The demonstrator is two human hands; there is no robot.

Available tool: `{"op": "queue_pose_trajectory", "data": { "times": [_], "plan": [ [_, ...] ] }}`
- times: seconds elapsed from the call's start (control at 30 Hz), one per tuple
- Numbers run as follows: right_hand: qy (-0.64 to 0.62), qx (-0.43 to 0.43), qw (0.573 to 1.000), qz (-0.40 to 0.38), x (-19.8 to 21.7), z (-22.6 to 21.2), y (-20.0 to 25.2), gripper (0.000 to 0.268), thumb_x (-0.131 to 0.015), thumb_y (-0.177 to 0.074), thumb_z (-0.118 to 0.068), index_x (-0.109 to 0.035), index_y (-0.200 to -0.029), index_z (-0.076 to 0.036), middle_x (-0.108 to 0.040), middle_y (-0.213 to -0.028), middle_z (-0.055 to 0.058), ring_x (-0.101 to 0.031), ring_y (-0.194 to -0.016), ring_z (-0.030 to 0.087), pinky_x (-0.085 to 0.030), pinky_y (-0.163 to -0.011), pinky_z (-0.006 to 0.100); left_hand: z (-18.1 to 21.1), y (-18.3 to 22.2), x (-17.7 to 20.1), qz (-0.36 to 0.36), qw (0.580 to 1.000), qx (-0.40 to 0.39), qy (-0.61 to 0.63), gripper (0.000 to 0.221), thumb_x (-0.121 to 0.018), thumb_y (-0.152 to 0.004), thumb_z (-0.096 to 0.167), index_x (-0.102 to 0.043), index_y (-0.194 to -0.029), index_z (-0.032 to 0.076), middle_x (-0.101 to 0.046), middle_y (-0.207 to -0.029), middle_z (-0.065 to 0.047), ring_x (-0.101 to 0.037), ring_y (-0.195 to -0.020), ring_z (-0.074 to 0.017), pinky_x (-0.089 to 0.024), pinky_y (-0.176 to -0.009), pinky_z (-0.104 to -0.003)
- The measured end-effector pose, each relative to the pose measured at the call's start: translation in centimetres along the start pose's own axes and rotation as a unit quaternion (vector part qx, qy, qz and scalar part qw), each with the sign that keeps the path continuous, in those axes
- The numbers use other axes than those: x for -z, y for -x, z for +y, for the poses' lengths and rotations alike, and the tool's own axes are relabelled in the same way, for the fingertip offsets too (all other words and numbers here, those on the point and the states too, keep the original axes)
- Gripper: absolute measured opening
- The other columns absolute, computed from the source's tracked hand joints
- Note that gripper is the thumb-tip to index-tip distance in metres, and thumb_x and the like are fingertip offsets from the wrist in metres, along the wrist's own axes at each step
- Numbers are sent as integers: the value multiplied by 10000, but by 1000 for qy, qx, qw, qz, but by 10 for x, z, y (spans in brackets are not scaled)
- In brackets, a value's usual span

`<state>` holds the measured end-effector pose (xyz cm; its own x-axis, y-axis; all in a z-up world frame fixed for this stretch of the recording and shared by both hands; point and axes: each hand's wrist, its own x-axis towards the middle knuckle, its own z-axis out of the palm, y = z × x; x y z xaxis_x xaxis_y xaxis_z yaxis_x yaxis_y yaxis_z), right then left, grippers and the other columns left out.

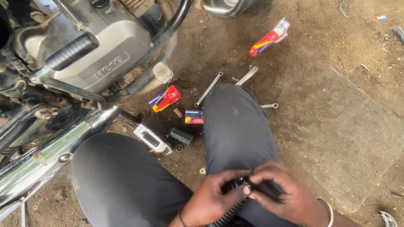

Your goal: Replacing the rubber grip on a motorcycle footrest bracket.

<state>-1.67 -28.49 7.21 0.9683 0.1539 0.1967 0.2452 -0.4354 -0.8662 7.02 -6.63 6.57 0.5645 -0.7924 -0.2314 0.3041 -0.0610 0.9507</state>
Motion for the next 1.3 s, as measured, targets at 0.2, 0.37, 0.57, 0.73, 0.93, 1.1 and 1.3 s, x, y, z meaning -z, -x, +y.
{"op": "queue_pose_trajectory", "data": {
  "times": [0.2, 0.37, 0.57, 0.73, 0.93, 1.1, 1.3],
  "plan": [
    [77, 68, 992, -68, 7, -17, -14, 395, -793, -815, -35, -729, -1204, -57, -667, -1115, 91, -706, -992, 205, -594, -807, 299, 0, -1, 1, -11, 1000, -11, 3, 492, -735, -919, 257, -665, -1316, -25, -769, -1170, -119, -718, -1056, -137, -574, -927, -278],
    [9, -6, 999, -33, 5, 11, 4, 234, -845, -815, -69, -783, -1038, -102, -715, -1002, 26, -740, -894, 136, -623, -748, 269, 1, 0, 3, -16, 1000, 4, -18, 511, -739, -929, 286, -647, -1325, -23, -761, -1187, -115, -716, -1066, -134, -570, -934, -271],
    [-70, -70, 993, -71, 17, 0, -2, 182, -818, -828, -29, -810, -1003, -76, -764, -987, 47, -764, -872, 159, -626, -748, 296, -3, 1, 0, -19, 999, 24, 43, 488, -732, -934, 252, -655, -1323, -32, -754, -1139, -88, -687, -1022, -114, -559, -907, -257],
    [-57, -84, 995, -25, 18, -2, -7, 201, -772, -843, 1, -820, -1029, -60, -773, -980, 61, -755, -850, 171, -612, -722, 290, -13, -2, 2, -22, 993, 60, 96, 439, -707, -944, 212, -663, -1313, -22, -753, -1046, -67, -691, -950, -99, -561, -870, -243],
    [170, -17, 977, 126, 18, 16, -15, 244, -723, -822, 7, -767, -1047, -77, -759, -1015, 49, -768, -841, 117, -629, -690, 238, -23, -7, 1, -24, 995, 27, 95, 379, -690, -962, 172, -677, -1291, -17, -747, -1096, -43, -675, -1002, -95, -541, -927, -243],
    [235, -54, 952, 189, 13, 17, -30, 256, -748, -793, 16, -770, -1022, -98, -749, -1057, 62, -771, -778, 132, -574, -636, 263, -25, -9, 2, 21, 998, 44, 27, 352, -719, -926, 209, -716, -1231, 33, -768, -1067, -46, -692, -1003, -92, -537, -930, -247],
    [346, 59, 925, 146, 5, 13, -31, 316, -753, -738, -27, -733, -1040, -119, -696, -1114, 50, -714, -1014, 262, -593, -803, 337, -55, -19, 3, 59, 998, 14, -6, 357, -738, -912, 233, -732, -1208, 35, -772, -1010, -14, -696, -929, -65, -549, -865, -228]
  ]
}}
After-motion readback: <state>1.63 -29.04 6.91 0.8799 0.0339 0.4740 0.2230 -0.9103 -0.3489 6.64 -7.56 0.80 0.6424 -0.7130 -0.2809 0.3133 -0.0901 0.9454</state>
